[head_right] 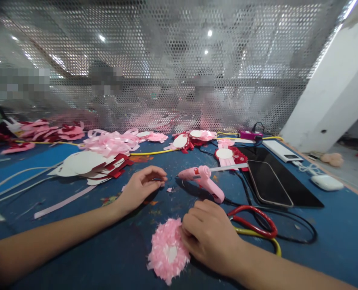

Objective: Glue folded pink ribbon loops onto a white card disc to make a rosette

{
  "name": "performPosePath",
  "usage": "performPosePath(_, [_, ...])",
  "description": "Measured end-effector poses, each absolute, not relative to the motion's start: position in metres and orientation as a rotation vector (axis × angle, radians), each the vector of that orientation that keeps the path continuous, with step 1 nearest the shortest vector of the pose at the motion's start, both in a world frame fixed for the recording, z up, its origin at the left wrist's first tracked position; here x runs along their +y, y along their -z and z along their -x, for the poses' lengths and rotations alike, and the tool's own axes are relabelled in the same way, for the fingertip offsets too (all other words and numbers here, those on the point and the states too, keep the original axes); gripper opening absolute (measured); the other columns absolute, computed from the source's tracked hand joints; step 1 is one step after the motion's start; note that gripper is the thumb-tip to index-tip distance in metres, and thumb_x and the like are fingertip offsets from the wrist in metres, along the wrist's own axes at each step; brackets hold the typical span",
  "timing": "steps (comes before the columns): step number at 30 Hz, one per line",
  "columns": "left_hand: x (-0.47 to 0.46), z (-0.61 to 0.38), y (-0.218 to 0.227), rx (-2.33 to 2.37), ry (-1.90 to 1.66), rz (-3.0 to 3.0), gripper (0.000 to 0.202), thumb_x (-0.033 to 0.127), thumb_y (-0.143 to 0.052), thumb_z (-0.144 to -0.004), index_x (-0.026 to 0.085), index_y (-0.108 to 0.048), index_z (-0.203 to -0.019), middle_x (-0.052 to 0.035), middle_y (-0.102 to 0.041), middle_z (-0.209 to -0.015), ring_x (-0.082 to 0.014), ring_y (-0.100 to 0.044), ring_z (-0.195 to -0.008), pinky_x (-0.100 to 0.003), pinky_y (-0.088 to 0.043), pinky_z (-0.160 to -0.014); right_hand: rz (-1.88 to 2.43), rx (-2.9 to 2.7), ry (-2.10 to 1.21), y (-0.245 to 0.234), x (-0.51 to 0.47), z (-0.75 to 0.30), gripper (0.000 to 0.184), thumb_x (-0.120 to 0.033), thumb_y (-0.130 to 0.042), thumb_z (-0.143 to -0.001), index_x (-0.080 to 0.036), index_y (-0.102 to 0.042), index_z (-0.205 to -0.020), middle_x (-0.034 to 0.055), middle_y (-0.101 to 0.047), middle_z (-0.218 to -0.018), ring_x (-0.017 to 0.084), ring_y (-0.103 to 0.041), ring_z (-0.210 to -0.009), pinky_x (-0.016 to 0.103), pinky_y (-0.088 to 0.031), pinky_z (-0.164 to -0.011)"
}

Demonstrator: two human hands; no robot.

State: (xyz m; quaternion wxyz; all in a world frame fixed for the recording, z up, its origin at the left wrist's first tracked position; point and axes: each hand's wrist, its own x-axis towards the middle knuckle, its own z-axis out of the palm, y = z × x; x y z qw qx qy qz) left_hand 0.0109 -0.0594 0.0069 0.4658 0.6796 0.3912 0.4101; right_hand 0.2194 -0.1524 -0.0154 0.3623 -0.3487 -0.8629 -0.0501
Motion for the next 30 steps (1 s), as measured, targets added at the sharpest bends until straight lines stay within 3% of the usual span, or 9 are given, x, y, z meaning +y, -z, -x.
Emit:
performPosePath(4, [-0.0634, -0.0115, -0.0095, 0.935, -1.013, -1.669, 0.013, 0.028, -0.057, -0.080, 0.017, -0.057, -0.087, -0.0020, -0.065, -0.083, -0.0161, -0.066, -0.077, -0.032, -0.053, -0.078, 0.891, -2.229, 0.113, 0.0165, -0.1514, -0.2193, 0.025, -0.011, -0.048, -0.085, -0.019, -0.041, -0.062, -0.0023, -0.047, -0.057, 0.012, -0.036, -0.058, 0.026, -0.024, -0.057])
performPosePath(8, [-0.0653, -0.0094, -0.0086, 1.012, -1.072, -1.838, 0.014, 0.026, -0.051, -0.084, 0.019, -0.054, -0.096, -0.0025, -0.066, -0.085, -0.0174, -0.065, -0.082, -0.031, -0.051, -0.077, 0.897, -2.244, 0.091, 0.0185, -0.1526, -0.2202, 0.024, -0.010, -0.049, -0.084, -0.019, -0.042, -0.063, -0.0022, -0.048, -0.058, 0.012, -0.037, -0.059, 0.026, -0.024, -0.057])
performPosePath(13, [-0.0648, -0.0082, -0.0086, 1.218, -0.954, -2.339, 0.015, 0.015, -0.052, -0.078, 0.021, -0.061, -0.089, -0.0040, -0.065, -0.098, -0.0227, -0.056, -0.101, -0.039, -0.042, -0.093, 0.899, -2.270, 0.074, 0.0203, -0.1533, -0.2214, 0.024, -0.010, -0.049, -0.084, -0.019, -0.043, -0.062, -0.0021, -0.048, -0.058, 0.012, -0.037, -0.059, 0.026, -0.025, -0.057])
performPosePath(21, [-0.0646, -0.0085, -0.0005, 1.259, -0.719, -2.601, 0.024, 0.019, -0.049, -0.083, 0.024, -0.070, -0.096, -0.0078, -0.055, -0.120, -0.0290, -0.042, -0.120, -0.050, -0.032, -0.105, 0.900, -2.274, 0.080, 0.0185, -0.1521, -0.2209, 0.025, -0.011, -0.049, -0.084, -0.019, -0.042, -0.062, -0.0024, -0.048, -0.057, 0.012, -0.036, -0.059, 0.026, -0.024, -0.056])
performPosePath(26, [-0.0618, -0.0070, -0.0039, 1.187, -0.817, -2.440, 0.030, 0.009, -0.044, -0.080, 0.023, -0.070, -0.078, -0.0048, -0.058, -0.116, -0.0251, -0.045, -0.120, -0.047, -0.030, -0.107, 0.896, -2.276, 0.077, 0.0183, -0.1523, -0.2210, 0.025, -0.011, -0.048, -0.085, -0.019, -0.042, -0.062, -0.0026, -0.048, -0.057, 0.012, -0.036, -0.058, 0.026, -0.024, -0.056])
performPosePath(30, [-0.0587, -0.0079, -0.0057, 1.262, -0.909, -2.374, 0.013, 0.016, -0.053, -0.080, 0.020, -0.065, -0.074, -0.0059, -0.061, -0.112, -0.0242, -0.052, -0.112, -0.043, -0.037, -0.102, 0.900, -2.279, 0.077, 0.0192, -0.1524, -0.2210, 0.025, -0.011, -0.048, -0.085, -0.019, -0.041, -0.063, -0.0027, -0.048, -0.058, 0.012, -0.035, -0.058, 0.026, -0.023, -0.056])
